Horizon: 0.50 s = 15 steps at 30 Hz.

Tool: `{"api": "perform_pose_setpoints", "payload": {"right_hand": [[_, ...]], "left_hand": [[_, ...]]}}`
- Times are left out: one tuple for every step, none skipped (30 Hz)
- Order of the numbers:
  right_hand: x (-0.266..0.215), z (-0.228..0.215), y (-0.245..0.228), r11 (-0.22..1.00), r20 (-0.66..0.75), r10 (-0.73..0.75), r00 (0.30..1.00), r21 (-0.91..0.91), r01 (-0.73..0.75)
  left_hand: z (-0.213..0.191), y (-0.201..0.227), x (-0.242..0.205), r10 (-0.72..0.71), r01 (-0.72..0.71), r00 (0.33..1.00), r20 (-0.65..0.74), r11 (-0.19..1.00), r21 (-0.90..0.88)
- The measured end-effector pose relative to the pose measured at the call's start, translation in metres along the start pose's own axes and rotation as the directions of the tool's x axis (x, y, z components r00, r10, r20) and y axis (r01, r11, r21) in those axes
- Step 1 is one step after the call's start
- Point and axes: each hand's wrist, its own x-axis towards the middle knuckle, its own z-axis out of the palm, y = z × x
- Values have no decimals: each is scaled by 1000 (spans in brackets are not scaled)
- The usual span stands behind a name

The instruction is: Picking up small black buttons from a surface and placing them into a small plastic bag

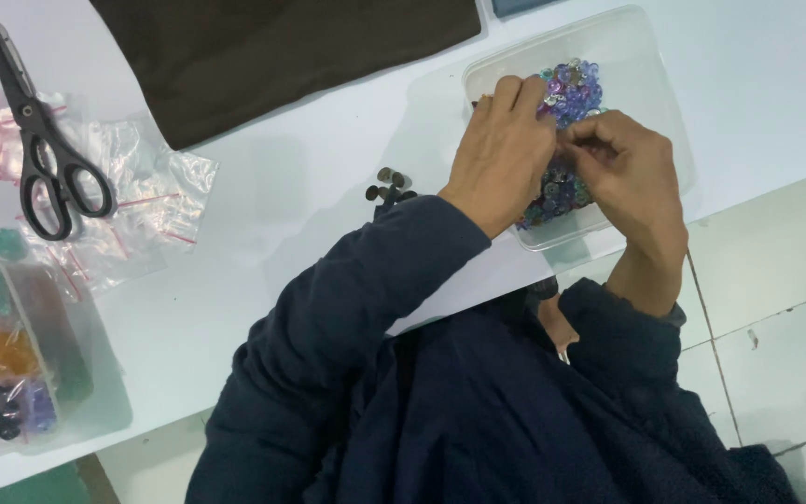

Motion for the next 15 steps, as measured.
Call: {"api": "perform_pose_setpoints", "payload": {"right_hand": [[-1,1,-3,1000,5,-4,1000,0,4],[-2,3,-7,1000,0,-9,1000,29,9],[-2,5,-10,998,-4,-14,1000,57,14],[-4,7,-15,998,3,-19,1000,58,19],[-5,11,-21,997,-8,-52,999,49,52],[-7,15,-27,995,-19,-85,996,41,86],[-10,19,-33,995,-8,-93,996,45,93],[-12,22,-38,988,-25,-154,988,13,154],[-14,25,-44,977,-46,-213,976,-22,212],[-15,29,-55,976,-40,-218,975,-21,218],[-16,33,-65,969,-60,-247,967,-28,246],[-18,36,-76,961,-79,-276,958,-35,274],[-18,41,-82,960,-73,-280,957,-32,279],[-18,45,-88,935,-82,-351,933,-74,346],[-19,48,-94,906,-89,-418,904,-118,407]], "left_hand": [[-6,-2,-3,-5,5,1000,-2,1000,3],[-12,-4,-6,-14,14,999,-34,1000,-3],[-18,-6,-8,-24,23,997,-67,1000,-9],[-22,-10,-12,-30,30,997,-69,1000,-5],[-27,-14,-17,-45,42,997,-64,998,-51],[-31,-18,-22,-60,54,996,-59,994,-96],[-40,-23,-27,-72,66,996,-61,994,-90],[-48,-28,-33,-83,77,996,-29,981,-180],[-56,-33,-37,-86,83,996,1,959,-271],[-67,-40,-42,-93,89,996,-2,959,-268],[-78,-47,-47,-67,60,998,-1,905,-422],[-89,-53,-53,-41,31,999,-6,825,-564],[-98,-57,-59,-48,36,999,-8,827,-562],[-107,-62,-65,-77,72,997,15,807,-586],[-116,-66,-71,-103,105,994,39,785,-611]]}}
